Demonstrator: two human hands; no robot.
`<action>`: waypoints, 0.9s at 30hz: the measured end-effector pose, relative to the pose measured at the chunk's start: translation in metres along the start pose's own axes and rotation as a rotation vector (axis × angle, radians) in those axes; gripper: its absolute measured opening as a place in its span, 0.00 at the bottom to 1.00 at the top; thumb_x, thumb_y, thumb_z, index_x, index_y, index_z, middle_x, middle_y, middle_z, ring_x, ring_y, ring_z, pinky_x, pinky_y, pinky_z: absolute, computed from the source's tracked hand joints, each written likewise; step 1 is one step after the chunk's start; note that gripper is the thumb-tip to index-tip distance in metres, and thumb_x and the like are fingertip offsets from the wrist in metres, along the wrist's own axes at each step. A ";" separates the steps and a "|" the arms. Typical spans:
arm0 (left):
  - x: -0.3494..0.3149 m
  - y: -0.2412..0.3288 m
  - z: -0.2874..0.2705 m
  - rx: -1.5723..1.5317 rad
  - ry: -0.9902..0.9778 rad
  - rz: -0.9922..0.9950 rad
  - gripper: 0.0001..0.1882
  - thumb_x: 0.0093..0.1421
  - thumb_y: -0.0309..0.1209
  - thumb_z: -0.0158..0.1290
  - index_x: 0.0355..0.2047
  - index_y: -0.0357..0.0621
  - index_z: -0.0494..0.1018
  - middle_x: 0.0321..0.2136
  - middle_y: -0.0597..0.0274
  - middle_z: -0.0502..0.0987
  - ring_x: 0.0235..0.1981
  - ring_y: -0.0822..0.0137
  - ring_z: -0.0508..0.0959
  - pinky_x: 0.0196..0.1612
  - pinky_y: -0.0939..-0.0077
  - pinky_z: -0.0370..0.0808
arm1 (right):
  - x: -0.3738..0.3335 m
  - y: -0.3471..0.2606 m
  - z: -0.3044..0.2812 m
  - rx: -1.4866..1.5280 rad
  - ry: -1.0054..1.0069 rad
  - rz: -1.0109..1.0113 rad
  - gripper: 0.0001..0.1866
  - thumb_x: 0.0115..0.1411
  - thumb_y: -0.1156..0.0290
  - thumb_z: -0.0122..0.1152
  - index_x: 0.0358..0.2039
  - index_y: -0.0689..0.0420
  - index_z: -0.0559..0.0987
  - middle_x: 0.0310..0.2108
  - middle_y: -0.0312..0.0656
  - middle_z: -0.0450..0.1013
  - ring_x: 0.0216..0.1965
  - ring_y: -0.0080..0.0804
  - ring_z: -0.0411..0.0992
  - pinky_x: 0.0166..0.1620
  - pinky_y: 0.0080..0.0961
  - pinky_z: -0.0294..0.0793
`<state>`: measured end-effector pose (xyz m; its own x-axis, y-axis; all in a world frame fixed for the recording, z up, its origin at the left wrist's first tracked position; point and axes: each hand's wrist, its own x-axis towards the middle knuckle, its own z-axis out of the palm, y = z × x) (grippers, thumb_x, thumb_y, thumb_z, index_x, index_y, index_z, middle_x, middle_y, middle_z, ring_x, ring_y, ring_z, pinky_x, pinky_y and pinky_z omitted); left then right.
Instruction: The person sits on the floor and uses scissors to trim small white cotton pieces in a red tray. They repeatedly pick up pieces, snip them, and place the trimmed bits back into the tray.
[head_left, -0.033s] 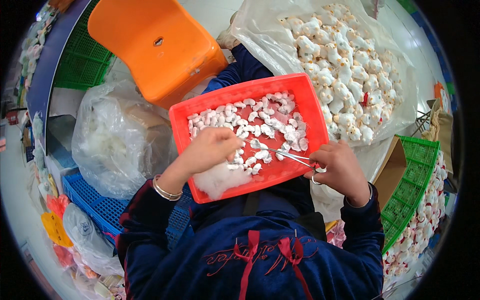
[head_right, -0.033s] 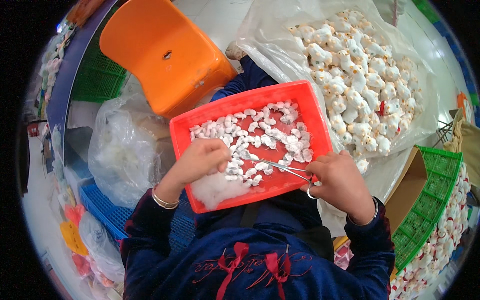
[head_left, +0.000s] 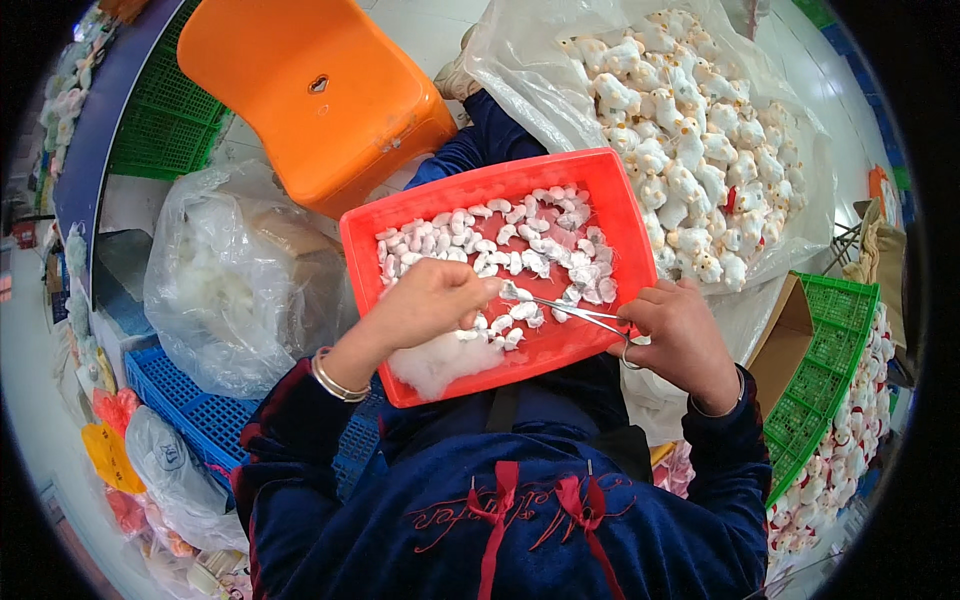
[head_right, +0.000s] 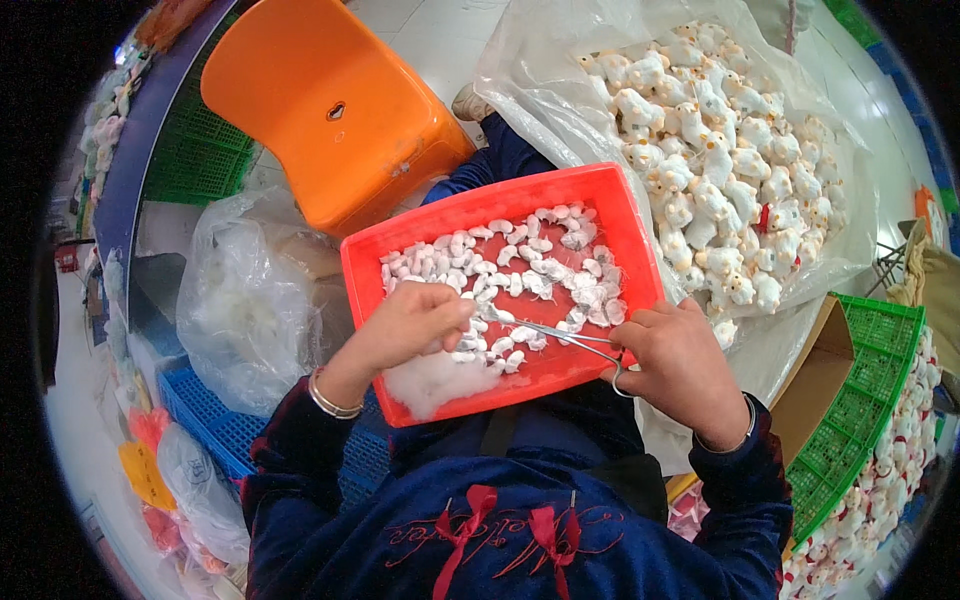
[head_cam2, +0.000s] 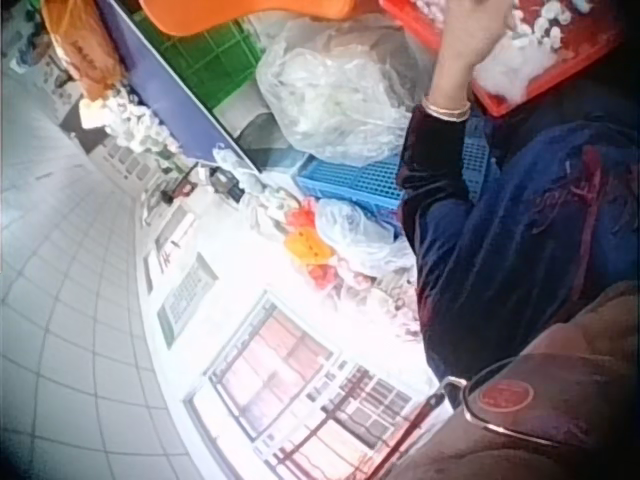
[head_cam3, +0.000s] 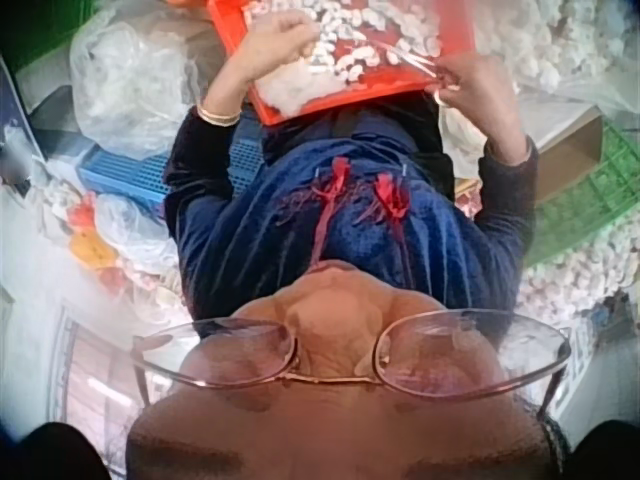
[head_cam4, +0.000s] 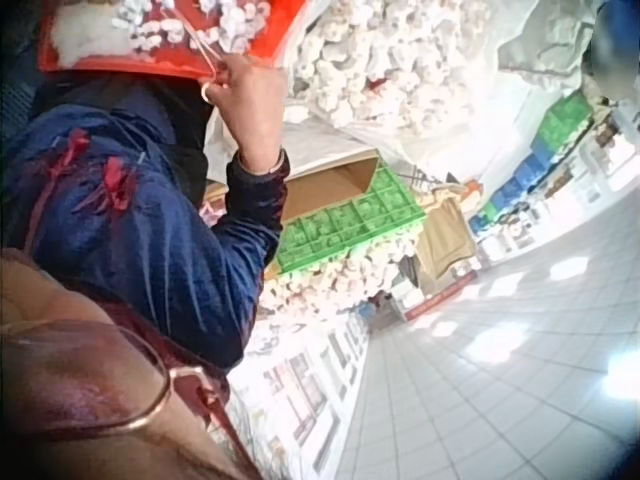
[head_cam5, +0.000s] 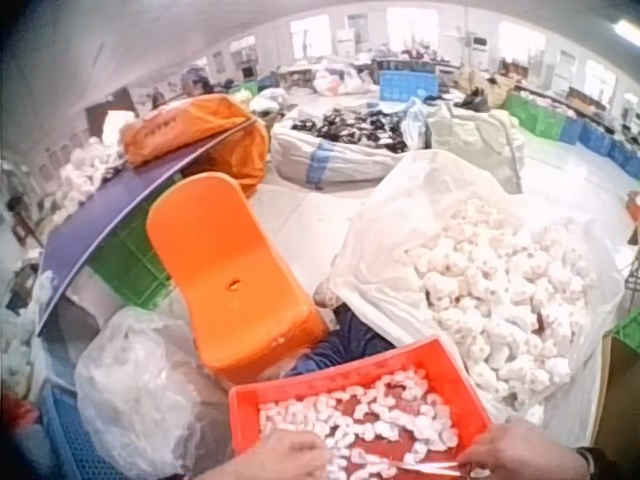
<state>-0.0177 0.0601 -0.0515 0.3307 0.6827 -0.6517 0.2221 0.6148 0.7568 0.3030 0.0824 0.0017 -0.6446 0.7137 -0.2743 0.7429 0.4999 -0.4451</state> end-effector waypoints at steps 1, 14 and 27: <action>0.005 -0.006 0.008 0.013 0.031 -0.025 0.25 0.67 0.49 0.57 0.24 0.39 0.79 0.16 0.69 0.74 0.19 0.80 0.71 0.24 0.83 0.68 | 0.002 -0.002 -0.002 -0.057 0.023 -0.023 0.15 0.42 0.64 0.76 0.29 0.52 0.80 0.26 0.37 0.74 0.35 0.38 0.74 0.40 0.37 0.65; 0.021 -0.019 0.025 -0.240 0.075 0.010 0.09 0.64 0.34 0.60 0.31 0.41 0.79 0.21 0.70 0.77 0.18 0.83 0.70 0.22 0.88 0.63 | 0.007 -0.017 -0.010 -0.279 0.074 -0.066 0.17 0.43 0.67 0.75 0.33 0.51 0.78 0.33 0.35 0.71 0.42 0.36 0.70 0.44 0.38 0.63; 0.014 -0.026 0.040 -0.370 0.223 0.294 0.04 0.65 0.26 0.57 0.37 0.38 0.75 0.33 0.59 0.82 0.36 0.71 0.83 0.41 0.82 0.75 | 0.000 -0.018 0.014 0.128 0.041 0.049 0.18 0.48 0.62 0.76 0.38 0.54 0.83 0.29 0.38 0.75 0.35 0.38 0.73 0.41 0.36 0.64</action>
<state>0.0178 0.0377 -0.0779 0.1175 0.8901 -0.4404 -0.2031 0.4557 0.8667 0.2865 0.0666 -0.0021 -0.5981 0.7564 -0.2648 0.7427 0.3990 -0.5378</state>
